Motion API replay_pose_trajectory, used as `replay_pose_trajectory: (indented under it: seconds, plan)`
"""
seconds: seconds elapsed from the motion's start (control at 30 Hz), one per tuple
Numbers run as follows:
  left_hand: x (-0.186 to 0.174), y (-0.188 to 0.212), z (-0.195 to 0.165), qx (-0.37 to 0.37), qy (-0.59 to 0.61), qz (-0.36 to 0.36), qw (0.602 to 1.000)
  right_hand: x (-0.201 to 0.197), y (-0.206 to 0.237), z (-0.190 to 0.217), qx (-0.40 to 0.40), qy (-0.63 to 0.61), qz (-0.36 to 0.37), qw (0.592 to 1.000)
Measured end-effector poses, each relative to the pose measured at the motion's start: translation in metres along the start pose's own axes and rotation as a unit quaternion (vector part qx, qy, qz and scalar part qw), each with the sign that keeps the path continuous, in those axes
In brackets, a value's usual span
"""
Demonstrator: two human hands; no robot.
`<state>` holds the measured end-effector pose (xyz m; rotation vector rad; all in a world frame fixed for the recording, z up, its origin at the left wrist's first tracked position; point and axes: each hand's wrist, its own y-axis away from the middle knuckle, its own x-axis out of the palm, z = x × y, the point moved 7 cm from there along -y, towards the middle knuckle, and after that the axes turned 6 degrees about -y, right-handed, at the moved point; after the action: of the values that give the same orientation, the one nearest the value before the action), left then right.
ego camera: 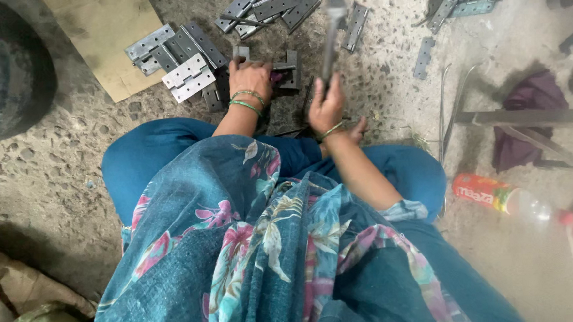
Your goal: The person sits on the floor and assembles metal hinge components using a hammer. They pick up individual hinge parts, align them, and strike them with a hammer to secure the pieces together, then place the finished units into a pile.
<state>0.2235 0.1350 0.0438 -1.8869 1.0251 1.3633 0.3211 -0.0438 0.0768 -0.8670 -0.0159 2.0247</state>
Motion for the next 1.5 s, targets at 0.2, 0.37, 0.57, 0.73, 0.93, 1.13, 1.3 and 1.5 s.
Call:
replay_pose_trajectory:
  seconds: [0.2, 0.37, 0.57, 0.73, 0.93, 1.13, 1.3, 1.5]
  plan:
    - [-0.003, 0.004, -0.004, 0.036, -0.022, -0.04, 0.998, 0.037, 0.027, -0.002, 0.015, 0.079, 0.068, 0.994]
    - [0.003, 0.005, -0.006, 0.053, -0.018, -0.048, 0.997, 0.02, 0.03, 0.01, -0.042, 0.009, 0.024, 0.999]
    - [0.004, 0.004, -0.007, 0.051, -0.004, -0.058, 0.997, 0.038, 0.029, -0.004, 0.045, 0.086, 0.096, 0.991]
    - [0.015, 0.005, -0.007, 0.049, -0.025, -0.014, 0.998, 0.026, 0.026, 0.0, 0.049, 0.036, 0.052, 0.997]
    - [0.016, 0.006, -0.007, 0.061, -0.064, 0.0, 0.996, 0.039, 0.018, 0.001, 0.062, 0.15, 0.107, 0.981]
    - [0.02, 0.005, -0.001, 0.024, -0.025, 0.034, 0.999, 0.04, 0.023, -0.001, 0.08, 0.132, 0.103, 0.983]
    - [0.004, -0.004, 0.004, 0.02, -0.021, -0.098, 0.995, 0.025, 0.008, -0.018, 0.108, 0.053, 0.065, 0.991]
    - [0.02, -0.007, 0.002, -0.023, 0.005, 0.086, 0.996, -0.039, 0.01, -0.007, -0.005, 0.079, 0.088, 0.993]
